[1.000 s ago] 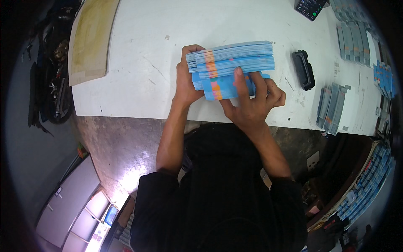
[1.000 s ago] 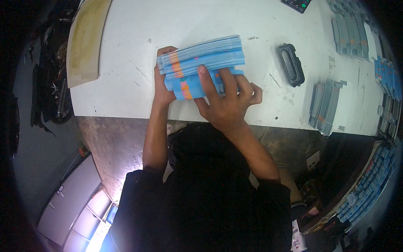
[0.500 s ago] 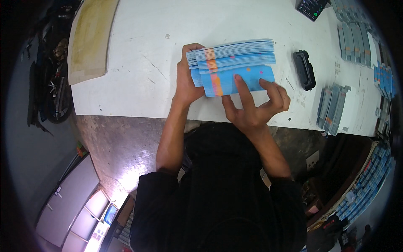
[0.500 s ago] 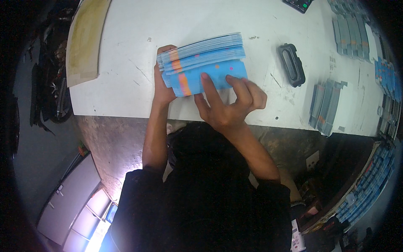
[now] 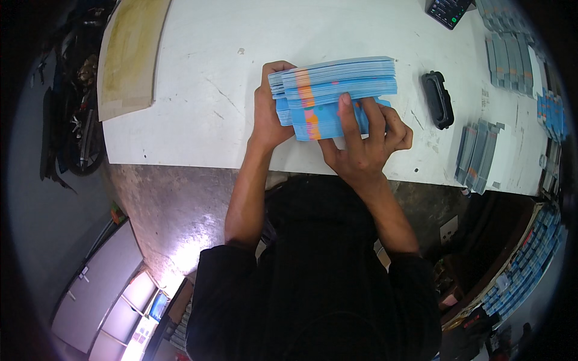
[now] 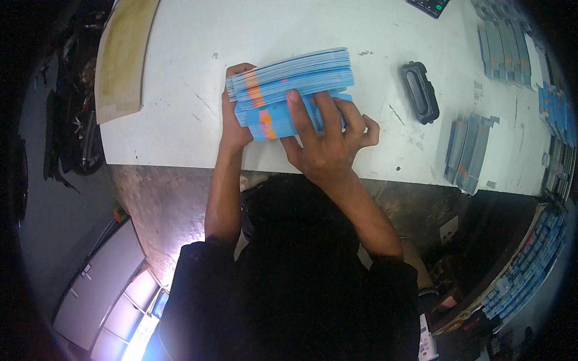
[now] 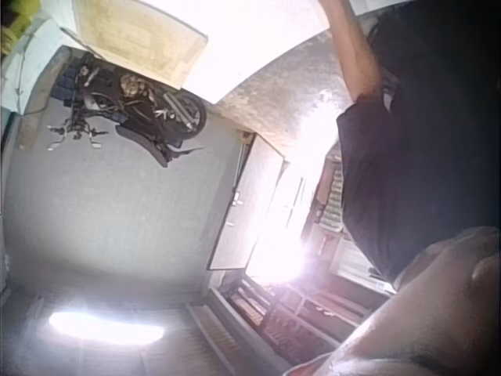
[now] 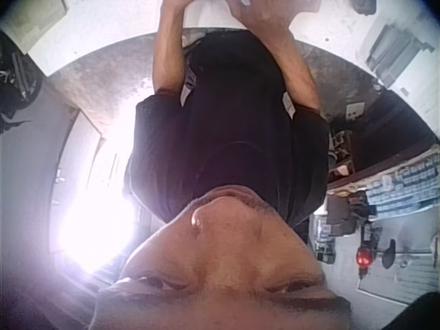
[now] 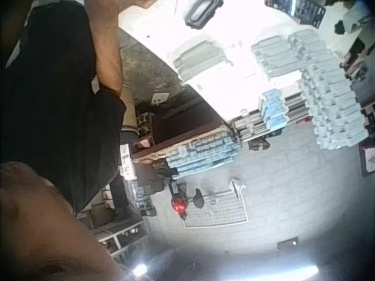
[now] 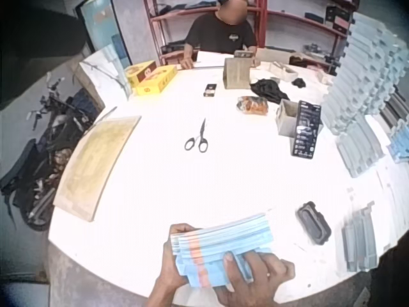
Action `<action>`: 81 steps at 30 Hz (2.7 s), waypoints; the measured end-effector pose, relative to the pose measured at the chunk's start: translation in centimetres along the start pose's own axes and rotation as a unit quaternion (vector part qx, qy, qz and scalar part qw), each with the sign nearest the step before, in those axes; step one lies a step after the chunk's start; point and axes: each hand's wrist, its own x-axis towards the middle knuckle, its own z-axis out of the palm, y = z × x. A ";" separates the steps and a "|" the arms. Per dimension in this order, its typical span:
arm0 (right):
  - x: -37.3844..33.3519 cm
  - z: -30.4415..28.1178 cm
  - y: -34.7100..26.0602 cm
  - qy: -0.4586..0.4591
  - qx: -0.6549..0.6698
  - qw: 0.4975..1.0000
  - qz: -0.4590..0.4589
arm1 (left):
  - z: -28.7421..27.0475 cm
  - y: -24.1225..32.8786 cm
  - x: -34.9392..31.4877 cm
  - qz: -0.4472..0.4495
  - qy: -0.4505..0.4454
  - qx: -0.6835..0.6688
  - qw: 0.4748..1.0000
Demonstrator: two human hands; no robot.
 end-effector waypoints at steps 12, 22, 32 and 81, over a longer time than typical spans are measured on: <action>0.1 -0.4 0.1 0.008 0.002 1.000 -0.006 | 0.0 0.0 0.1 0.006 -0.005 0.007 1.000; 0.4 -0.4 0.1 0.072 0.027 0.997 -0.002 | -0.1 0.0 0.0 0.006 -0.003 -0.008 1.000; 0.5 0.2 0.1 0.014 0.004 1.000 0.002 | -0.1 0.0 0.1 0.024 0.001 0.018 1.000; 0.9 0.4 0.2 0.014 -0.004 1.000 0.001 | 0.1 -0.1 0.1 0.003 0.000 0.001 1.000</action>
